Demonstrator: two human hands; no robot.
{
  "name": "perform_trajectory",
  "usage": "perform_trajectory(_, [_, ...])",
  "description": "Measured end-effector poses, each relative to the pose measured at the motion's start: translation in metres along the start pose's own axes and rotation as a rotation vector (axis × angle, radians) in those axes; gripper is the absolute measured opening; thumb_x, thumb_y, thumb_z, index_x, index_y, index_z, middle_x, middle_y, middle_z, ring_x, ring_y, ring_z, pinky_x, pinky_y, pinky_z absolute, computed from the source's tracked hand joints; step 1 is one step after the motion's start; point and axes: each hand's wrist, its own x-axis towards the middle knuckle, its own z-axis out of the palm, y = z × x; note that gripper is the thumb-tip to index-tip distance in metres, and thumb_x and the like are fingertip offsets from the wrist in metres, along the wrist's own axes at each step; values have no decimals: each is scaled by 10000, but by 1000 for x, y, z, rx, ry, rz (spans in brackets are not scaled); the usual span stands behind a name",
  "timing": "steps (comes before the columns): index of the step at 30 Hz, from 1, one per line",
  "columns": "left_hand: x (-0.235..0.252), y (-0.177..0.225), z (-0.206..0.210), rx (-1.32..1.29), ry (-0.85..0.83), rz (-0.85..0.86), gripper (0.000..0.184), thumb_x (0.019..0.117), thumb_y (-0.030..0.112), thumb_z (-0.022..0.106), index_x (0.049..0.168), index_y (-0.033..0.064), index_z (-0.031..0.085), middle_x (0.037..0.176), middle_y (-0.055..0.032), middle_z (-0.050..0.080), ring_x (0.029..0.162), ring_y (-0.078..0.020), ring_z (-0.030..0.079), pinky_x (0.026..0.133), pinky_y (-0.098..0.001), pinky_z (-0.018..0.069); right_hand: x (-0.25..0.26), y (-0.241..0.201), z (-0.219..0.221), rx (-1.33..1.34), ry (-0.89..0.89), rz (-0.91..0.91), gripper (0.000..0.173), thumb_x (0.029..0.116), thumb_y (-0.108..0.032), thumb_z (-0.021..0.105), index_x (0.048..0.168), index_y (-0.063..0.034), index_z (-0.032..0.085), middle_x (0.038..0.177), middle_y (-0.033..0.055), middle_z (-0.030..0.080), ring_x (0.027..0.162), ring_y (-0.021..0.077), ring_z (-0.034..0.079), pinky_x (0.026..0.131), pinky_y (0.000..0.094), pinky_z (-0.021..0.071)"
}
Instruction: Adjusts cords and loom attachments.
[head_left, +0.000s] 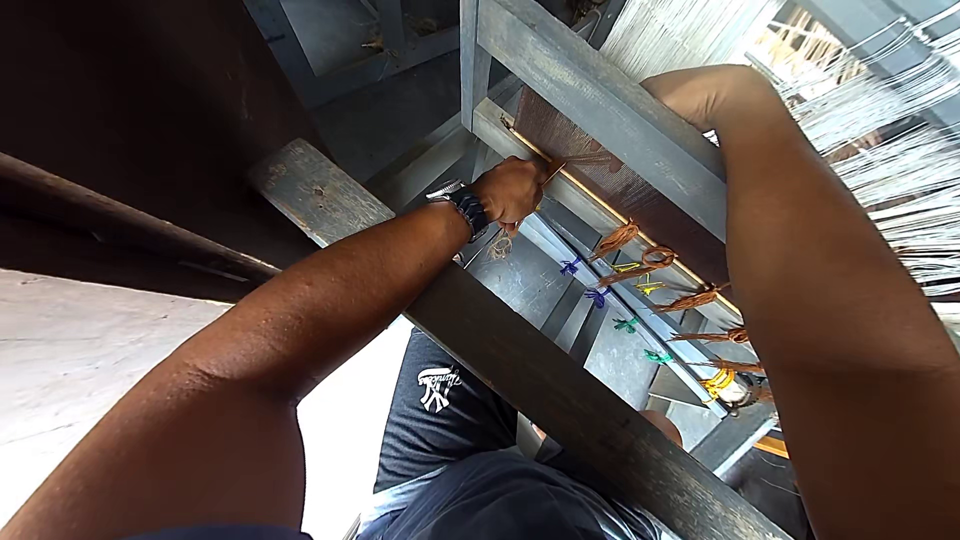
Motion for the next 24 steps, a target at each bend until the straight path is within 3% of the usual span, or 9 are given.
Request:
perform_trajectory(15, [0, 7, -1, 8, 48, 60, 250, 1118, 194, 431, 1098, 32, 621, 804, -125, 693, 606, -220, 701, 613, -392, 620, -5, -7, 4, -61, 25, 35, 190, 1049, -194, 469, 948, -184, 630, 763, -65, 635, 667, 6, 622, 605, 213, 531])
perform_trajectory(24, [2, 3, -6, 27, 161, 183, 279, 1115, 203, 429, 1050, 40, 645, 830, -112, 689, 717, -242, 693, 720, -445, 583, -6, -9, 4, -48, -2, 6, 158, 1031, -133, 485, 960, -159, 623, 759, -56, 639, 656, 12, 627, 605, 204, 540])
